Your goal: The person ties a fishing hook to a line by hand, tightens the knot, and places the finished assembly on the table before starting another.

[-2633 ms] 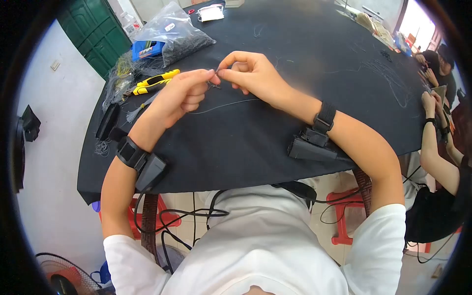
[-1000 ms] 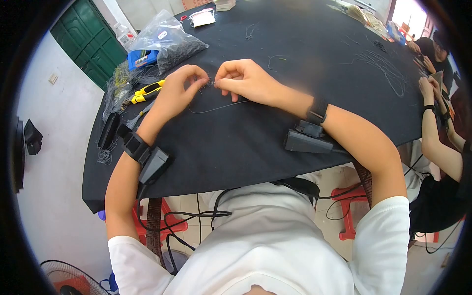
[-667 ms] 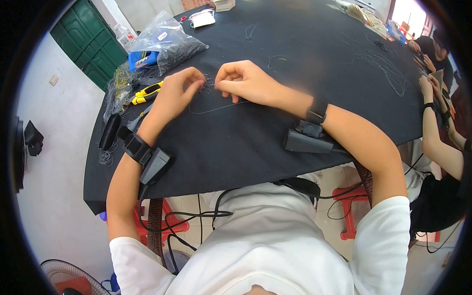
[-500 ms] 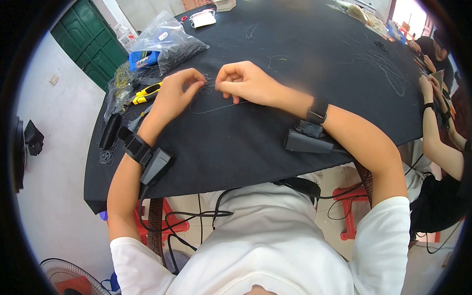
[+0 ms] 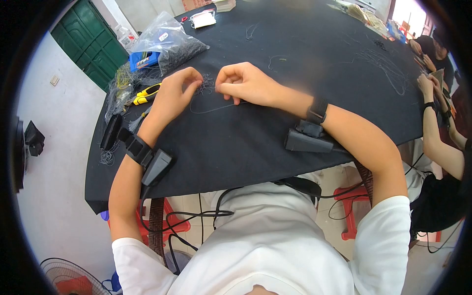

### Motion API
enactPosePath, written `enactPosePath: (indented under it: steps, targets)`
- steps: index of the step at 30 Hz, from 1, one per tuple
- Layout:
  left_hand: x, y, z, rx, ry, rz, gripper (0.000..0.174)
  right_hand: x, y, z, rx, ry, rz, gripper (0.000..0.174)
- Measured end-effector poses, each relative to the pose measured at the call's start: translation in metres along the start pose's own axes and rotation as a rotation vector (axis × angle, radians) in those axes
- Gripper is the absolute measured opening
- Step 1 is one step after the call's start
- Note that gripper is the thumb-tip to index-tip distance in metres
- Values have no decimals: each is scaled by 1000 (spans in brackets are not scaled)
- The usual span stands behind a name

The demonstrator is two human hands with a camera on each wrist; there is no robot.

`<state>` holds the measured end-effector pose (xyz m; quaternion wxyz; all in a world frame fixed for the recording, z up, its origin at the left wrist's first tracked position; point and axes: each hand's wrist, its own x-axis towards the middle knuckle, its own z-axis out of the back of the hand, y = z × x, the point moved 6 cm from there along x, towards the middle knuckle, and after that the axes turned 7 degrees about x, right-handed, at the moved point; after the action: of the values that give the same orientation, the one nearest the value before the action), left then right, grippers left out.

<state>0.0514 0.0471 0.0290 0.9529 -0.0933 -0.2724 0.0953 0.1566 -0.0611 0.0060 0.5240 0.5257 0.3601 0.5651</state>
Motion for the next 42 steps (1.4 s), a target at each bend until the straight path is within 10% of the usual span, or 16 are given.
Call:
enactPosePath:
  steps: [21,42]
  targets:
    - [-1,-2,2,-84,-61,-47,12,1,0,1,30,-8,-1,15]
    - [-6,-13,-1,-939,-45,206,16,1,-4,12,-23,-123,69,16]
